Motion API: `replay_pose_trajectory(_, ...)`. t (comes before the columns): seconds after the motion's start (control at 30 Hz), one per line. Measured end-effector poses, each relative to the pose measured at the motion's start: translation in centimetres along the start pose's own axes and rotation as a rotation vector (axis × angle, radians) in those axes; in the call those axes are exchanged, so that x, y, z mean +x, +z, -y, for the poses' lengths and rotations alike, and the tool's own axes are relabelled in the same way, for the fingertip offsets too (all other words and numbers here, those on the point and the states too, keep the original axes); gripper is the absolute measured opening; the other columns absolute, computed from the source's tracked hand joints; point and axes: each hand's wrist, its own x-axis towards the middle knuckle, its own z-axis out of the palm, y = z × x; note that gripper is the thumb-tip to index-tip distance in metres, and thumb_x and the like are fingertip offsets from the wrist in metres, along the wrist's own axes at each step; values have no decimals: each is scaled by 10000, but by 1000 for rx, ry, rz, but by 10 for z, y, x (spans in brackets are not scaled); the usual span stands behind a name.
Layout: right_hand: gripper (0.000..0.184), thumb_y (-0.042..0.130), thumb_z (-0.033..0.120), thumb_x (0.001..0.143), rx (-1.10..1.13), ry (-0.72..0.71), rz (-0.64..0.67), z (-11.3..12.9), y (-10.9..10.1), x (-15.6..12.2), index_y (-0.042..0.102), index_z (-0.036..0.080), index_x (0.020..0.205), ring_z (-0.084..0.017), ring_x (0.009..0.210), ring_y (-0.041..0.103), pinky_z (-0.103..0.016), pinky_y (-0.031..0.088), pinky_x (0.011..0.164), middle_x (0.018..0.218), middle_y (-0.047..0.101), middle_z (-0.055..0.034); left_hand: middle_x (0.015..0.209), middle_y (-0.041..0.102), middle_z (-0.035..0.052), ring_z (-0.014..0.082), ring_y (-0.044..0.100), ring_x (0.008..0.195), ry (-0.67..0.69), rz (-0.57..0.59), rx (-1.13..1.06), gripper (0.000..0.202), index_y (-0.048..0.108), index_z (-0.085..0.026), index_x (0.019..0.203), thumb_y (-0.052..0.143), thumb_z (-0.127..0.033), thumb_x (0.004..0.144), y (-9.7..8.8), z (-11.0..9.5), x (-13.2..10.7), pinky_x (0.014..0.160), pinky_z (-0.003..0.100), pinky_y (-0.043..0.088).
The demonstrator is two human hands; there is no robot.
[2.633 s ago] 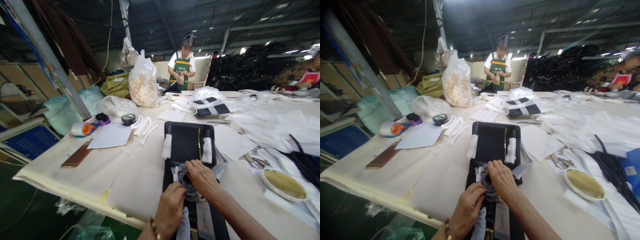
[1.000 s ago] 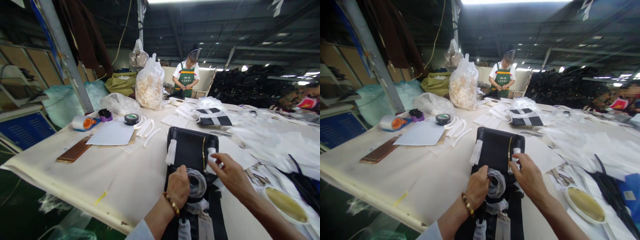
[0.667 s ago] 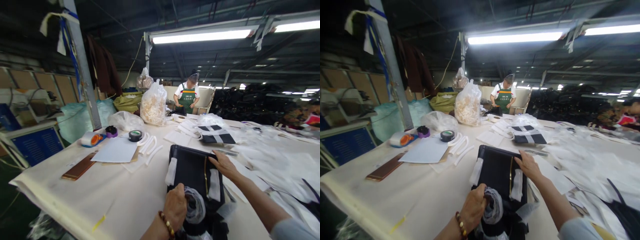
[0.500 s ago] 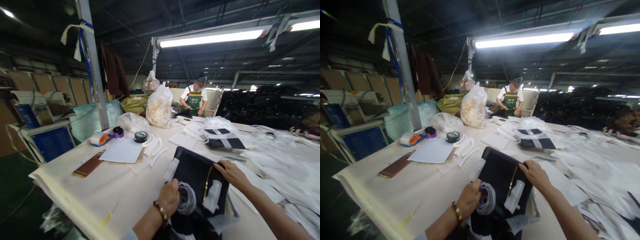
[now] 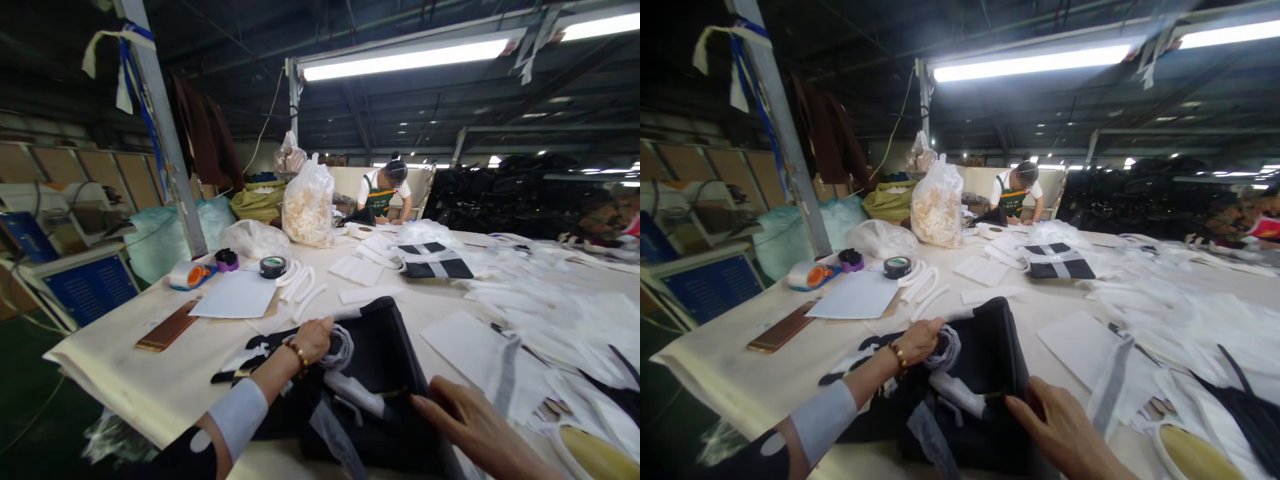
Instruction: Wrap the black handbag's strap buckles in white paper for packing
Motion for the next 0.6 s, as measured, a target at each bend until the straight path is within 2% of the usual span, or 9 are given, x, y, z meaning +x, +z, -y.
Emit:
replay_pose_trajectory(0.1, 437, 325, 605, 778, 210, -59, 64, 9, 15, -10, 349, 212, 589, -131, 539, 400, -252, 273, 499, 556, 383, 32, 874, 626, 49, 179, 588, 843, -5, -6, 49, 217, 510, -156, 1019, 399, -133, 835, -3, 1, 0, 737, 308, 429)
replay_pose_trajectory(0.17, 426, 346, 596, 788, 343, -82, 45, 11, 22, -18, 352, 211, 604, -119, 538, 396, -235, 289, 489, 561, 357, 45, 876, 637, 62, 192, 593, 865, -2, -7, 78, 258, 503, -167, 1009, 362, -85, 810, -3, 2, -2, 725, 287, 413)
replay_pose_trajectory(0.23, 397, 353, 564, 805, 423, -99, -28, 8, 27, -26, 369, 210, 626, -114, 539, 403, -223, 308, 491, 564, 359, 49, 863, 644, 80, 204, 602, 860, -7, -2, 102, 281, 501, -160, 981, 319, -52, 795, -1, 4, -3, 704, 280, 406)
replay_pose_trajectory(0.3, 366, 341, 526, 829, 429, -82, -174, -5, 31, -37, 408, 208, 660, -116, 551, 422, -219, 327, 509, 577, 388, 45, 855, 645, 95, 213, 607, 851, -12, 9, 124, 299, 496, -149, 968, 286, -32, 788, 3, 6, -3, 693, 283, 403)
replay_pose_trajectory(0.37, 356, 335, 515, 837, 360, 35, -369, -26, 38, -49, 428, 213, 672, -126, 551, 451, -229, 343, 529, 580, 422, 38, 870, 644, 105, 218, 609, 851, -7, 19, 139, 300, 491, -145, 958, 272, -30, 789, 8, 7, -1, 691, 286, 403)
replay_pose_trajectory(0.43, 358, 341, 530, 823, 244, 257, -510, -54, 48, -62, 408, 225, 648, -150, 536, 489, -258, 355, 546, 562, 456, 28, 891, 642, 102, 211, 609, 853, -7, 26, 148, 304, 487, -151, 952, 265, -26, 788, 12, 8, 0, 699, 282, 402)
replay_pose_trajectory(0.47, 353, 345, 539, 809, 195, 387, -517, -67, 53, -67, 392, 232, 640, -170, 533, 513, -277, 362, 557, 551, 478, 19, 899, 641, 99, 206, 608, 854, -8, 27, 149, 306, 485, -156, 951, 265, -23, 785, 13, 8, 1, 706, 280, 402)
replay_pose_trajectory(0.53, 313, 371, 531, 781, 186, 599, -448, -90, 62, -71, 415, 236, 690, -226, 597, 577, -315, 386, 601, 563, 540, -12, 904, 639, 90, 198, 606, 857, -10, 27, 145, 308, 481, -166, 956, 277, -21, 776, 15, 8, 3, 719, 276, 401)
replay_pose_trajectory(0.6, 336, 424, 519, 738, 247, 699, -400, -104, 67, -67, 459, 201, 842, -273, 735, 614, -331, 410, 659, 640, 605, -55, 885, 637, 80, 194, 604, 856, -8, 23, 135, 300, 479, -177, 961, 301, -31, 769, 16, 9, 5, 728, 275, 403)
